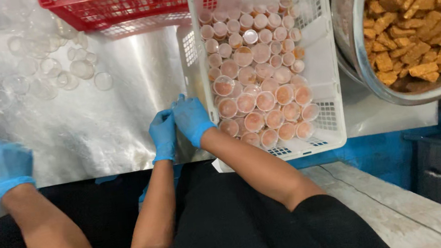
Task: The person, wearing blue gloves, picks up small plastic cups filled with orange sauce from a white basket, presses a clear lid onto each cup, and places the lidded cups back into the basket. A coworker across the table handles cups and a red basket of supplies at the same time.
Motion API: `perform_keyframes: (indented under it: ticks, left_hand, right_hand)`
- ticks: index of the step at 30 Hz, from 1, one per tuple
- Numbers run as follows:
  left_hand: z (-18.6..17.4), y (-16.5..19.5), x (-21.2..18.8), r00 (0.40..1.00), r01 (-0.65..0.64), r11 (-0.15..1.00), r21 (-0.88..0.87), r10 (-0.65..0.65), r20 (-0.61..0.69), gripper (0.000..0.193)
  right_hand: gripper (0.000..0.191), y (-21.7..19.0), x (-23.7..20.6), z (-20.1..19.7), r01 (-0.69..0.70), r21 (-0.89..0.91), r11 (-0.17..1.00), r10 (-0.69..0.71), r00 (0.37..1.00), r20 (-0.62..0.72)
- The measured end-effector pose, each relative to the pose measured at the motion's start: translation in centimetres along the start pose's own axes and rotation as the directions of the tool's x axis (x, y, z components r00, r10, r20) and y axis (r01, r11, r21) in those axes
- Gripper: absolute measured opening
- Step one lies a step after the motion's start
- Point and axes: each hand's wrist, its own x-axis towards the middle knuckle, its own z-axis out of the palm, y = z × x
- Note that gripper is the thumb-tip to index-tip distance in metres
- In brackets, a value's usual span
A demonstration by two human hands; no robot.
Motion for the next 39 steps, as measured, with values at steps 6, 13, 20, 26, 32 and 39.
perform_keyframes:
  ticks: [6,13,20,26,32,39]
  left_hand:
    - [0.3,-3.2,-1.1,0.983,-0.081,0.964,-0.252,0.119,0.138,0.03]
    - [-3.2,-5.7,-3.6,0.996,0.083,0.832,-0.549,-0.061,0.059,0.024]
    - [-6.4,-0.5,-7.2,0.971,-0.24,0.933,-0.267,0.236,-0.046,0.021]
    - [-3.7,6.2,-11.4,0.501,-0.855,0.518,0.031,0.81,0.305,0.022]
    - [0.1,7.7,-11.8,0.217,-0.973,0.207,0.099,0.69,0.691,0.028]
    - [2.0,6.4,-11.9,0.293,-0.956,0.162,0.243,0.541,0.788,0.043]
  right_hand:
    - [0.019,-0.8,1.0,2.0,-0.123,0.189,0.974,0.08,0.972,0.222]
    - [0.047,4.9,-7.9,-4.5,-0.078,0.767,0.636,0.173,0.984,-0.044]
    - [0.046,18.1,-17.0,-9.6,-0.321,0.699,0.639,0.473,0.881,-0.027]
    - [0.045,13.0,-17.6,-4.4,-0.154,0.626,0.764,0.196,0.981,0.003]
    - [0.052,12.0,-16.8,-1.9,-0.072,0.495,0.866,0.131,0.988,-0.085]
    - [0.047,12.2,-17.0,-0.9,-0.018,0.483,0.875,0.076,0.992,-0.101]
